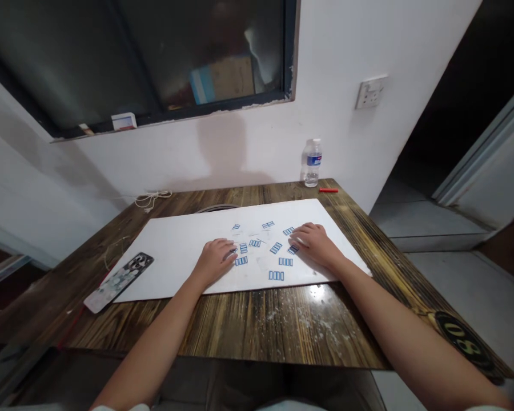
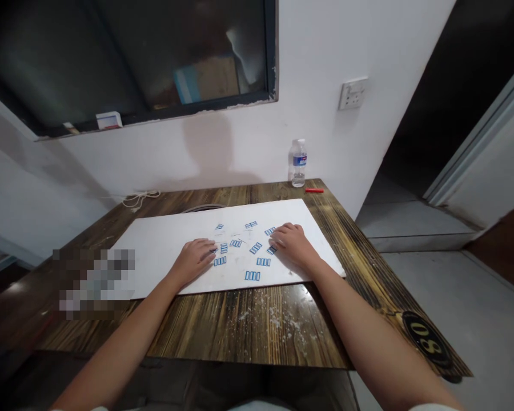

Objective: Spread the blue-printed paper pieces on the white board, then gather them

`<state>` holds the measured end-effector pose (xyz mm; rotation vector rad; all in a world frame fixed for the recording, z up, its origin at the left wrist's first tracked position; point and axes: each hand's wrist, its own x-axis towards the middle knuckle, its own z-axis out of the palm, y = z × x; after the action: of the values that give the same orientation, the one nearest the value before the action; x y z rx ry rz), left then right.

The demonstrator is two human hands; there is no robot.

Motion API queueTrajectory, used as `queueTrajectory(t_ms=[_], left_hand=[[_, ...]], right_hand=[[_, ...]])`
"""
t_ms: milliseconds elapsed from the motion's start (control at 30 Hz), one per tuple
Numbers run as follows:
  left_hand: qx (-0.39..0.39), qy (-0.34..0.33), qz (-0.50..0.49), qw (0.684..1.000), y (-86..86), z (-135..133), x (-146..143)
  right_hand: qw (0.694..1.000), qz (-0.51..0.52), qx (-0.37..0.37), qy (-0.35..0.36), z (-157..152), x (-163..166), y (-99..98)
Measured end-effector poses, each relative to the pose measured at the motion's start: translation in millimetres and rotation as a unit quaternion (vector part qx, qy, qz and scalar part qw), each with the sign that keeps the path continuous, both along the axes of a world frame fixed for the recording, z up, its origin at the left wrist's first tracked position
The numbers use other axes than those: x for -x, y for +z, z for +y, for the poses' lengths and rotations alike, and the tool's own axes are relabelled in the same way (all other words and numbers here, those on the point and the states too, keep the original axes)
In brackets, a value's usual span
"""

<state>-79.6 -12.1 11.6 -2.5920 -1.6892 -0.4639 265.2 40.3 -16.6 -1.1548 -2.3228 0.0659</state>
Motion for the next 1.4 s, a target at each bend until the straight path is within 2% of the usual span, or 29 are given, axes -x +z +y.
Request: queueTrajectory(t_ms=[233,467,733,933,1200,1400], left_hand=[[-0.042,-0.013,-0.009,0.999,6.4,-4,-4],[-0.080,-0.010,-0.026,0.996,12.9,-9,-7],[-0.099,-0.010,-0.025,0.995,11.5,-9,-5],[-0.106,-0.061,-0.017,0.992,8.2,-6,-3],[-0.072,-0.204,-0.011,0.976,11.7,-16,-17],[-0.033,-0.271,0.007,0.962,14.9,-30,-42]], right_hand=[[1.000,-0.017,-0.020,0.011,-6,5,7.8],[0.998,-0.006,-0.004,0.066,-24,20,21.3],[0.978,-0.023,-0.017,0.206,-68,55,39.2],[0.956,-0.080,-0.051,0.277,-90,76,36.1],[0.964,-0.138,-0.003,0.227,-89,63,31.5],[0.984,-0.129,0.049,0.114,-101,36,33.0]])
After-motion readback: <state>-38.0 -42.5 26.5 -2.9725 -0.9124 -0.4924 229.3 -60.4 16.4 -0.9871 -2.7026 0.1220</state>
